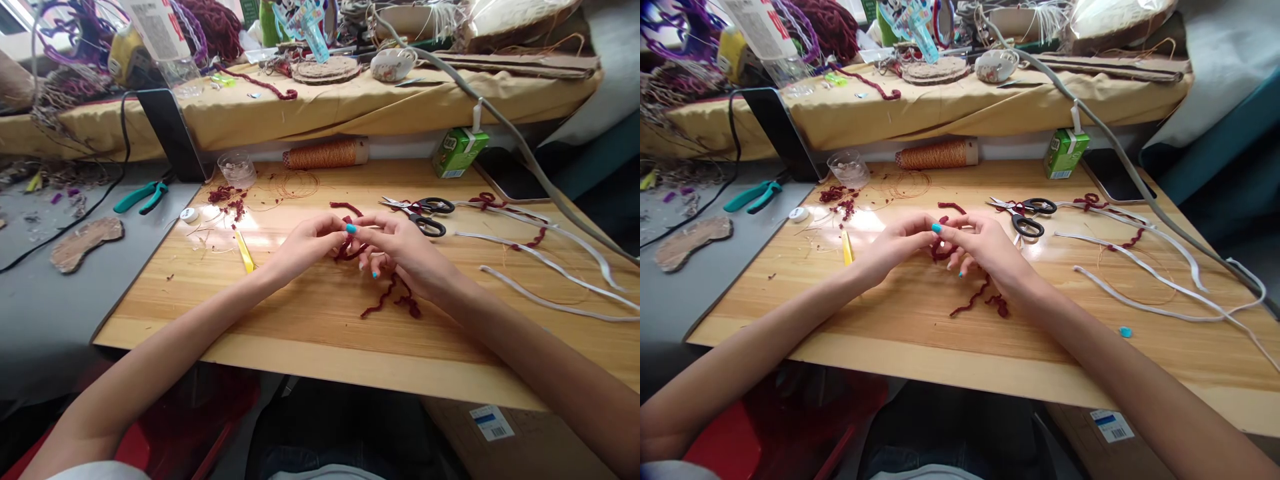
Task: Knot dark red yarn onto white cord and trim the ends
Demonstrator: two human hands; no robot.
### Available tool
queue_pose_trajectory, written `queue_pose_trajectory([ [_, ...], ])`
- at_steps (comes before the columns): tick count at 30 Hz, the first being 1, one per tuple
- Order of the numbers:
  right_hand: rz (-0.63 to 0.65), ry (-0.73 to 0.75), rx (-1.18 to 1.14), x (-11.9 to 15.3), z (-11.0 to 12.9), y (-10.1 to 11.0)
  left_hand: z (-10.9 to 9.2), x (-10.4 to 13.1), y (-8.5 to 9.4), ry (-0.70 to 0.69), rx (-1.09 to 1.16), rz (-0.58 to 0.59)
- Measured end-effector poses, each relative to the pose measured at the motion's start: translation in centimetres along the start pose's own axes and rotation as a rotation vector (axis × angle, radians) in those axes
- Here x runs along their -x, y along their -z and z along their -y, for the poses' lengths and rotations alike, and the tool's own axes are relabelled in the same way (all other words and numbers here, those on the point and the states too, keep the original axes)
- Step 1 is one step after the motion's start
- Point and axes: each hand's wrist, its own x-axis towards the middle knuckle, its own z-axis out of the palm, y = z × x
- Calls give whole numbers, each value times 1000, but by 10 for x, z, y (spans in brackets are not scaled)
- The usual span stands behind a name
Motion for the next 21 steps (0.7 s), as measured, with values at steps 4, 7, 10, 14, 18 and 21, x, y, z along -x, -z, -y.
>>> queue_pose_trajectory([
  [4,-38,-8,113,0,1,0,4,0,2,-119,-209,3],
  [7,-3,-21,152,1,1,0,6,0,2,-283,-403,12],
  [10,31,-14,171,1,-1,0,6,1,3,-355,-485,-14],
  [14,-9,36,136,0,-5,2,1,2,4,-295,-490,-93],
  [18,-74,86,47,-3,-9,4,-3,2,5,-218,-487,-169],
  [21,-113,130,18,-4,-9,5,-4,2,7,-190,-538,-189],
])
